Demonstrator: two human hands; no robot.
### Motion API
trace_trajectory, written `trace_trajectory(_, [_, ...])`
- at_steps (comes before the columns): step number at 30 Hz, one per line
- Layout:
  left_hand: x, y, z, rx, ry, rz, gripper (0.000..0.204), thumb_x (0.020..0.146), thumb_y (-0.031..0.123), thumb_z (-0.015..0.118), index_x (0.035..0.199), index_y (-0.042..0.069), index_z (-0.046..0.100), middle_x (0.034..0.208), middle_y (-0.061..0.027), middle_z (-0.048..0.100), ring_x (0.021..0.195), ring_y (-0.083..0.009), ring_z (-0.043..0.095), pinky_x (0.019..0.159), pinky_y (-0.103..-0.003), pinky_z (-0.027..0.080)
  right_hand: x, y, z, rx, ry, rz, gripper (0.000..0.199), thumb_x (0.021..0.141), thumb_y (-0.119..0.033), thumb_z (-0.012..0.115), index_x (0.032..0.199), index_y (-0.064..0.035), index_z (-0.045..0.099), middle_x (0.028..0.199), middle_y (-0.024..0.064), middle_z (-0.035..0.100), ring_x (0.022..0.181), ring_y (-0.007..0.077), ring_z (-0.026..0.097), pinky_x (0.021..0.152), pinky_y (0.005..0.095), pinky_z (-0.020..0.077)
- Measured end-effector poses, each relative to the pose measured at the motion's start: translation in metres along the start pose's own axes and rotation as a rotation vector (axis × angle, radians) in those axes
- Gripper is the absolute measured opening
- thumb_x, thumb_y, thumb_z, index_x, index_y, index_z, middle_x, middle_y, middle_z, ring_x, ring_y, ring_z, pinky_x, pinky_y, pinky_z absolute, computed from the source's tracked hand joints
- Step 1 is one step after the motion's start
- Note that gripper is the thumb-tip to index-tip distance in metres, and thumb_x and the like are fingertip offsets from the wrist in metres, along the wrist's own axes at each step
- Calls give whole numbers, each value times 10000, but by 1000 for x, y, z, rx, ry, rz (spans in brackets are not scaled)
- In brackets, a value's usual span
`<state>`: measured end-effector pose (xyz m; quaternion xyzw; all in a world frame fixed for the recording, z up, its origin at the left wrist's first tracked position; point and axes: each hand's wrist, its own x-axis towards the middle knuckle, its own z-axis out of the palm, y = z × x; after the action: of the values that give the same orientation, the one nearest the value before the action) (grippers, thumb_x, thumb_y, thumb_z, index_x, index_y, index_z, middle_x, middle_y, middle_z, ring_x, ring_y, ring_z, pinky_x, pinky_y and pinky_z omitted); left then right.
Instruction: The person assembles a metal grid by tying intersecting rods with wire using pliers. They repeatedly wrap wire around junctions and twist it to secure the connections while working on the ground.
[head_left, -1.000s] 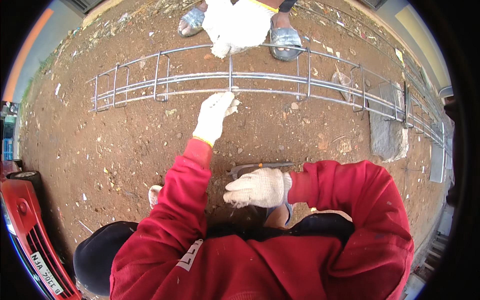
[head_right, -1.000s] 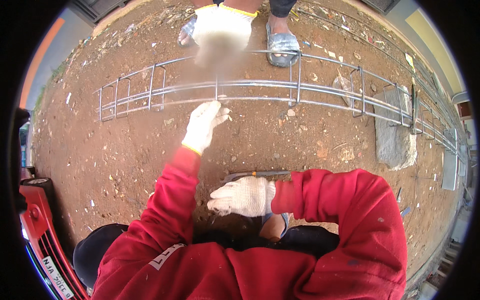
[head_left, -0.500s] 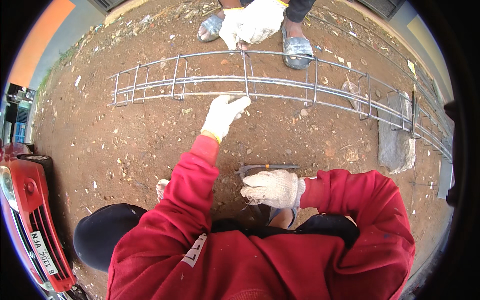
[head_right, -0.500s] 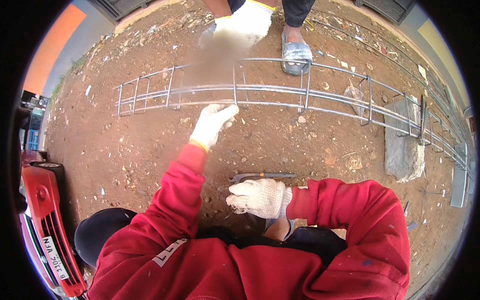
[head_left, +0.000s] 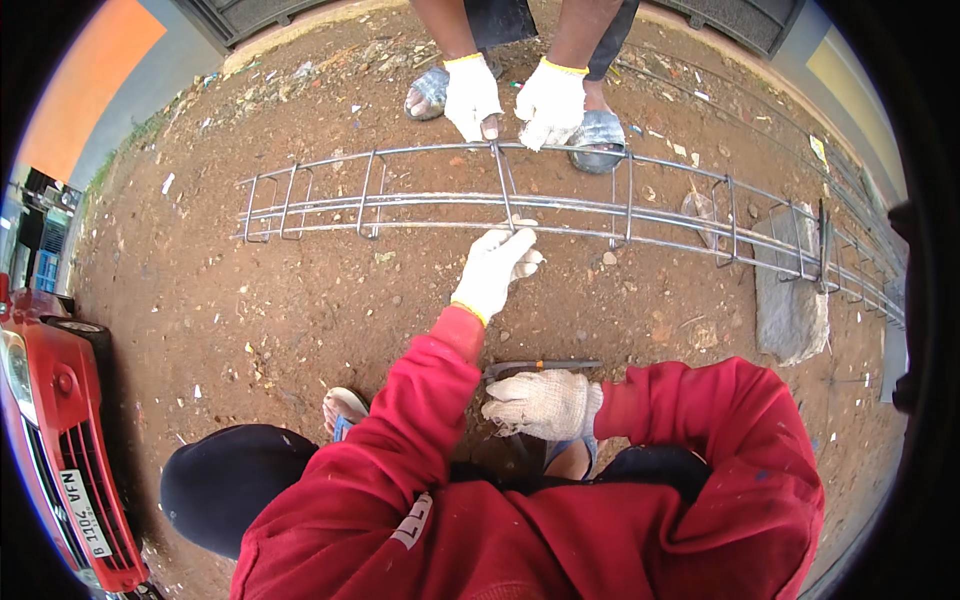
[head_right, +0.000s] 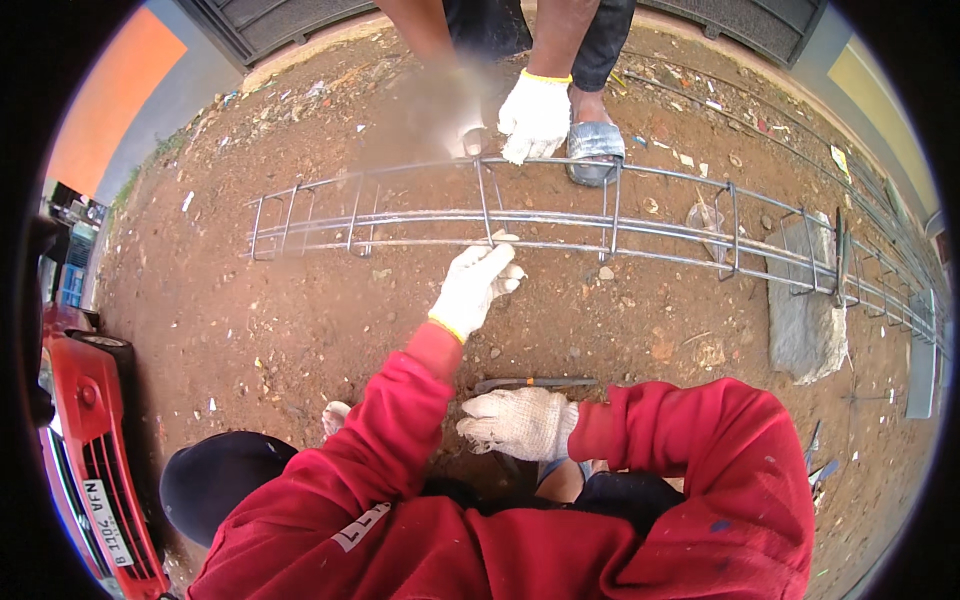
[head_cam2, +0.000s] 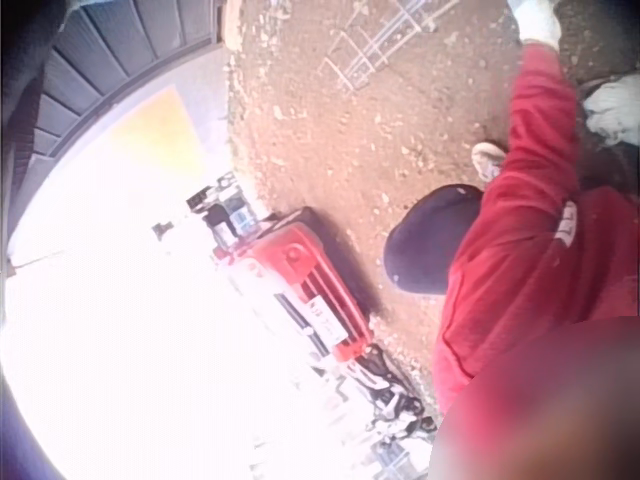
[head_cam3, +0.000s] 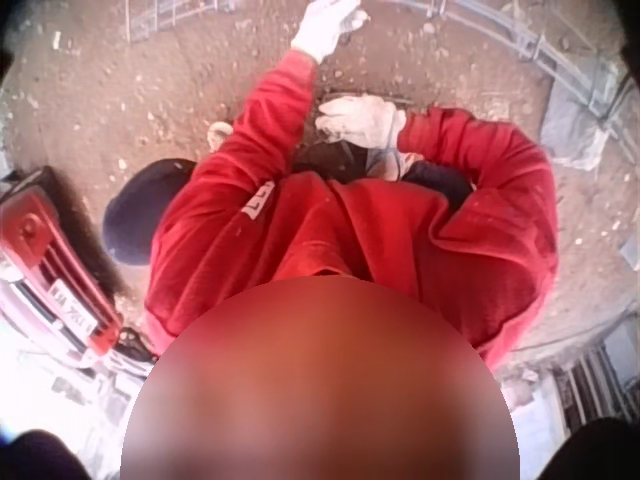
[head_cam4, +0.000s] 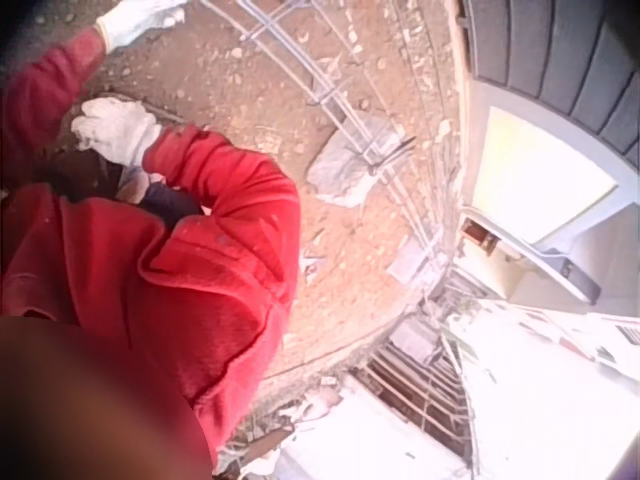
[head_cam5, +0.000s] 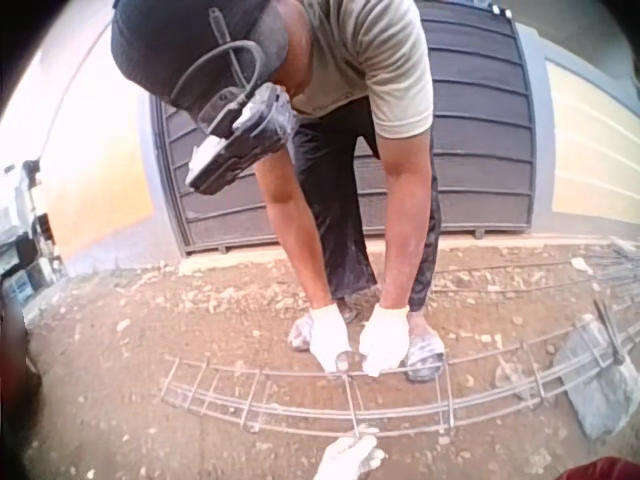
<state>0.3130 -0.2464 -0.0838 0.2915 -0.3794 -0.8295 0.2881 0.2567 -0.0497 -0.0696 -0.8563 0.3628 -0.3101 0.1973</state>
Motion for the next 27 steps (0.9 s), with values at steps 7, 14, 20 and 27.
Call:
trace_trajectory(7, [3,-9,-16,48,117,186,186,910,103,668,1035,-34,676,1036,-86,681,839,-186,693,748,-291,587,-3,-4,-5,-3,113,-13,393,870,-273,596,1248,-167,611,1256,116,593,1058,314,637,836,396,552])
trace_trajectory(14, [4,-4,-38,157,72,129,170,927,113,647,1021,-26,675,1118,-130,668,804,-174,684,740,-309,570,11,-2,-37,-49,-36,106,335,863,-258,621,1173,-132,597,1195,156,587,989,342,636,810,416,557])
trace_trajectory(20, [3,-1,-52,-109,-199,69,332,877,110,635,1174,-34,596,1028,-140,660,924,-194,633,873,-335,495,27,18,-46,-165,-109,250,324,877,-203,583,1186,-106,586,1219,181,570,1036,362,615,818,428,546])
trace_trajectory(27, [-2,5,-61,167,-271,73,475,820,105,694,1261,13,543,1070,-103,644,947,-180,618,895,-319,474,43,39,-39,-178,-102,236,249,909,-223,535,1124,-116,602,1164,141,569,996,355,595,813,444,522])
